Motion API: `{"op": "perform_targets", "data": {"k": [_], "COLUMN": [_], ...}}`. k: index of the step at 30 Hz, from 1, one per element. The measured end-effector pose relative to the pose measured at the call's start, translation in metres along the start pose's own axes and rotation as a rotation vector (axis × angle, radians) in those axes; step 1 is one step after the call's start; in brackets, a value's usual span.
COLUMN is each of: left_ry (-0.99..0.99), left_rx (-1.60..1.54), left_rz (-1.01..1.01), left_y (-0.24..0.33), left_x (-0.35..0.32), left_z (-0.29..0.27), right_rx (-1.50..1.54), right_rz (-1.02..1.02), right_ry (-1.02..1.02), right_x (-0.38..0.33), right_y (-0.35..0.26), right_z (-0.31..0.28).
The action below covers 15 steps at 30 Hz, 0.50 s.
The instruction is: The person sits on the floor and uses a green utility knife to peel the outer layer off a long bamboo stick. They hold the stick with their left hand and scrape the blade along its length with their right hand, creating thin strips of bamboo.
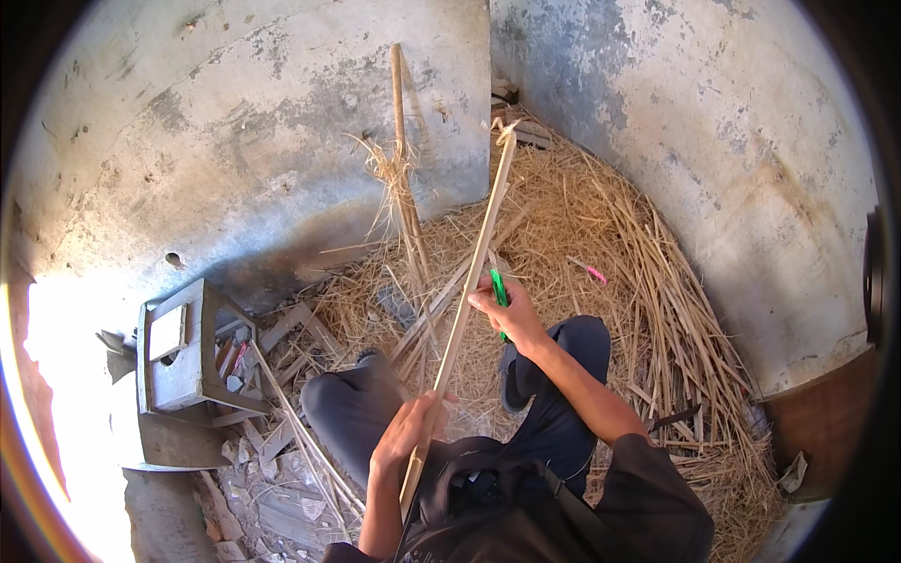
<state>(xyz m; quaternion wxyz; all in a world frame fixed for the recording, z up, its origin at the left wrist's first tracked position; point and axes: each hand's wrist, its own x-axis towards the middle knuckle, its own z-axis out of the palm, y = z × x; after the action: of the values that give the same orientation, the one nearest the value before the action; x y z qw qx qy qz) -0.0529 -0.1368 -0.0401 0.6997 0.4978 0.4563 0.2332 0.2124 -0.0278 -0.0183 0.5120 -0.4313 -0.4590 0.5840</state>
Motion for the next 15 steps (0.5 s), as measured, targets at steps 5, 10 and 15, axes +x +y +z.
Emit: {"op": "perform_targets", "data": {"k": [5, 10, 15], "left_ry": [-0.129, -0.371, -0.430], "left_rx": [0.036, 0.159, 0.482], "left_rz": [0.111, 0.112, 0.159], "left_y": [0.029, 0.082, 0.113], "left_x": [0.029, 0.064, 0.092], "left_z": [-0.007, -0.027, -0.022], "right_rx": [0.003, -0.006, 0.048], "right_rz": [-0.056, -0.066, -0.073], "right_ry": [0.028, 0.092, 0.228], "right_x": [0.007, 0.012, 0.020], "right_y": [0.007, 0.001, -0.008], "right_z": [0.004, -0.001, -0.012]}}
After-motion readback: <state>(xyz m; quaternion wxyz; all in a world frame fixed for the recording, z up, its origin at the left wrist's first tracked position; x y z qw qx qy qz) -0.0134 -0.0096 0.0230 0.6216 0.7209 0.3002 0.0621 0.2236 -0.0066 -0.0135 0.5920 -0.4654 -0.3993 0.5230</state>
